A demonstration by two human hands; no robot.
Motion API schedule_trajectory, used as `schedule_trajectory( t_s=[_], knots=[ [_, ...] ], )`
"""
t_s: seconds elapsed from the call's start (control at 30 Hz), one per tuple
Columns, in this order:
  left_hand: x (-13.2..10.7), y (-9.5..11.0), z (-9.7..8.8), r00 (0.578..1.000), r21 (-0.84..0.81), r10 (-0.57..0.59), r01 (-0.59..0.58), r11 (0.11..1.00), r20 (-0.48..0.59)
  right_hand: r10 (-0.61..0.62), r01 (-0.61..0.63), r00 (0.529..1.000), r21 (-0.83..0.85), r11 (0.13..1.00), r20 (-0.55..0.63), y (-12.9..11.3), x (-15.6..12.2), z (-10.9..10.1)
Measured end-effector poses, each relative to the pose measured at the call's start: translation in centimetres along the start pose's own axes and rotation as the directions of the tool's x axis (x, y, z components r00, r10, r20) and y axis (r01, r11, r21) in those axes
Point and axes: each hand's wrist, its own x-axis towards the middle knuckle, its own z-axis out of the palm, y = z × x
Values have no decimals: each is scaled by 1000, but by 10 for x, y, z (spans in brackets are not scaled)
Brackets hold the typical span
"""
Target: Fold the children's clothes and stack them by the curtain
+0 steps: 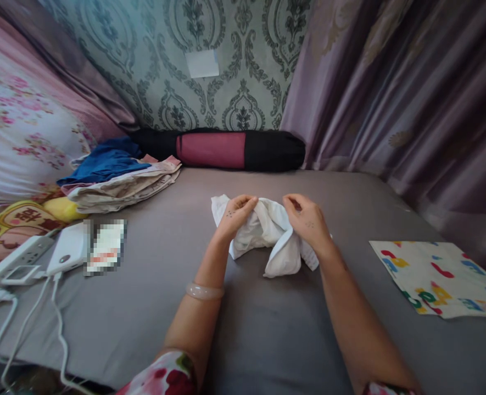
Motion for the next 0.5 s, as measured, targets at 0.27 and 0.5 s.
schedule_trajectory(
  t_s=[0.27, 0.5],
  knots=[
    [-8, 8, 14, 990, 104, 14, -28, 994, 139, -18, 1, 985, 101, 995, 169, -7, -5, 8],
    [-8, 9, 4, 991, 160, -11, -11, 987, 135, 120, -155, 982, 271, 950, 143, 7, 1, 1]
  ],
)
